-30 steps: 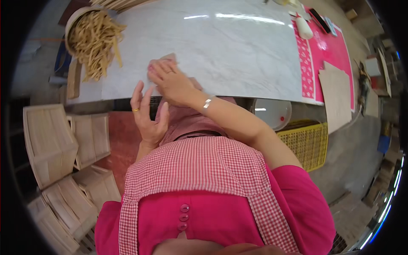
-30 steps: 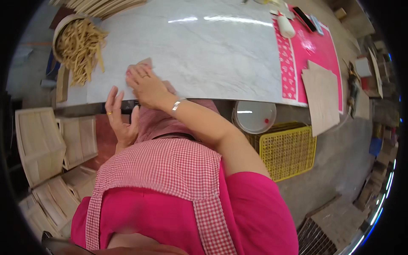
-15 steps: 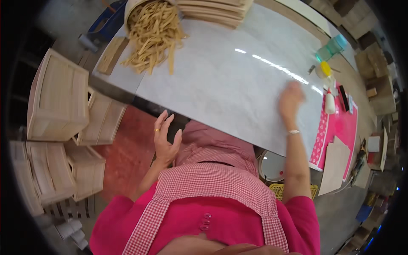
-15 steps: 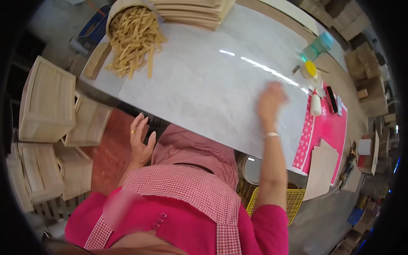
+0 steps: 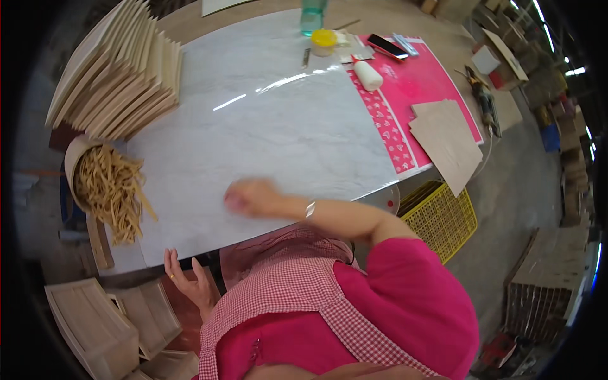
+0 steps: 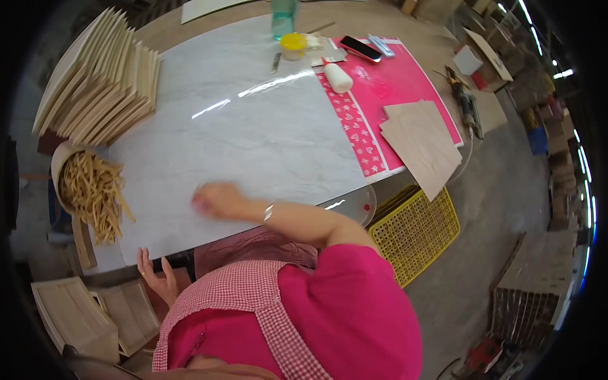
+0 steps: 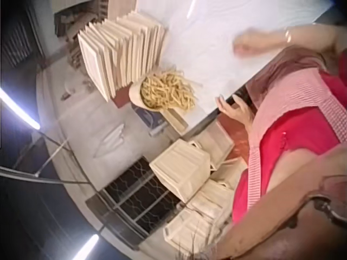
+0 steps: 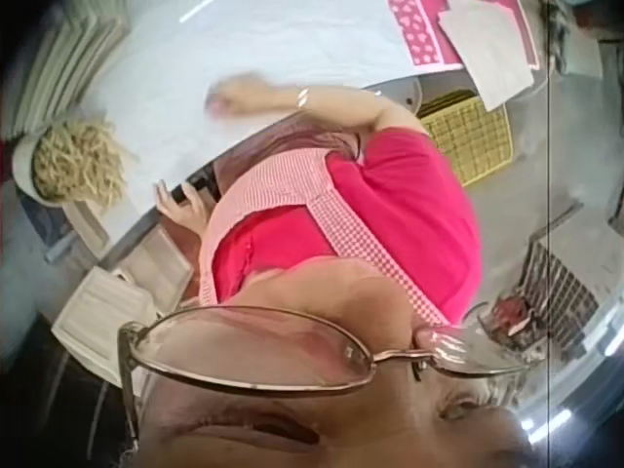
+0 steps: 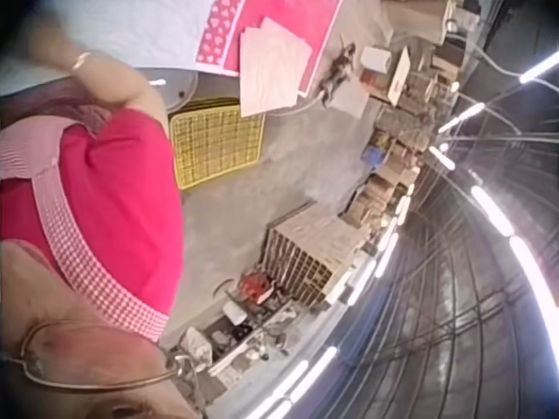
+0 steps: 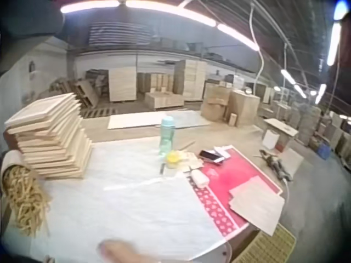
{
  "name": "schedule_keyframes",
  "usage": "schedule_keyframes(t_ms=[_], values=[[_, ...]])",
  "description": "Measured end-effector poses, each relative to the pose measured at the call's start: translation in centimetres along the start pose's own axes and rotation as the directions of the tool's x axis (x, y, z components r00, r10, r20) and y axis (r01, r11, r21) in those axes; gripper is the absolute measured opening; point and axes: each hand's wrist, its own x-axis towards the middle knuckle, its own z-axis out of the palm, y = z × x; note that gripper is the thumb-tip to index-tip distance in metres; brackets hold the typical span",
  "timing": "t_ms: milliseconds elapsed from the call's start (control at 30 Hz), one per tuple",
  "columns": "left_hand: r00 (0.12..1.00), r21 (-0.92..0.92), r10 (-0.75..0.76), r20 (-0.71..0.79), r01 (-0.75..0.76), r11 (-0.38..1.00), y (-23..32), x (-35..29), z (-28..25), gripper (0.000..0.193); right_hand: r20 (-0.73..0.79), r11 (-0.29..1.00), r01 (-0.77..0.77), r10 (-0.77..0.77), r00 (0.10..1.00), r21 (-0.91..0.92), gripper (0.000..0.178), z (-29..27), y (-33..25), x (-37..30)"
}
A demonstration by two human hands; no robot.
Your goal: Assembling small wooden boxes by applying glue to the edges of wood slats and joining them into a square structure.
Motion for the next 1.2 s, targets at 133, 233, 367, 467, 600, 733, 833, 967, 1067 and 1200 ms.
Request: schedule_keyframes(t_ms=[133,233,367,467,600,733,833,967,1067,1200], values=[[0.999,0.019,-0.014,0.050,0.013,1.000,0.9,1.2,1.8,0.045,-0.573,0.845,-0.502,0.323,0.753,-0.185,0.027,-21.0,6.6,1.0],[0.998,0.015,-0.005,0.070,0.004,1.000,1.2,2.2,3.0,0.045,-0.831,0.777,-0.494,-0.065,0.552,-0.389,0.033,-33.8,10.3,1.5],[0.969,0.063,0.184,0.167,-0.197,0.978,2.2,4.1,5.3,0.051,-0.707,0.699,-0.347,-0.321,0.630,-0.626,0.042,-42.6,19.8,-3.6],[0.955,0.058,0.236,0.181,-0.249,0.967,3.7,7.2,5.6,0.055,-0.631,0.285,-0.703,0.311,0.711,-0.652,0.062,-42.2,22.9,-7.8],[0.915,0.308,0.401,0.044,-0.394,0.866,3.1,15.9,0.9,0.057,-0.681,0.392,-0.665,0.121,0.723,-0.636,0.052,-41.2,23.1,-2.2],[0.822,0.463,0.547,-0.159,-0.427,0.777,4.5,28.7,-4.4,0.057,-0.572,0.895,-0.272,0.023,0.820,-0.354,0.027,-35.8,17.2,6.6],[0.812,0.331,0.386,-0.437,-0.254,0.909,-0.8,38.7,-7.6,0.058,-0.373,0.988,-0.052,-0.007,0.928,-0.147,0.034,-27.8,7.2,14.9],[0.837,-0.328,-0.316,-0.447,0.175,0.928,-1.8,46.5,-10.1,0.071,-0.199,0.962,0.273,-0.262,0.944,0.030,0.041,-19.2,-2.7,23.1],[0.721,-0.449,-0.549,-0.422,0.360,0.818,-4.1,48.6,-10.6,0.075,-0.239,0.902,0.411,-0.374,0.896,0.132,0.044,-14.6,-7.5,28.3],[0.791,-0.619,-0.605,-0.090,0.431,0.656,-3.1,49.0,-10.6,0.083,-0.308,0.911,0.386,-0.329,0.893,0.146,0.047,-11.2,-9.0,33.0]])
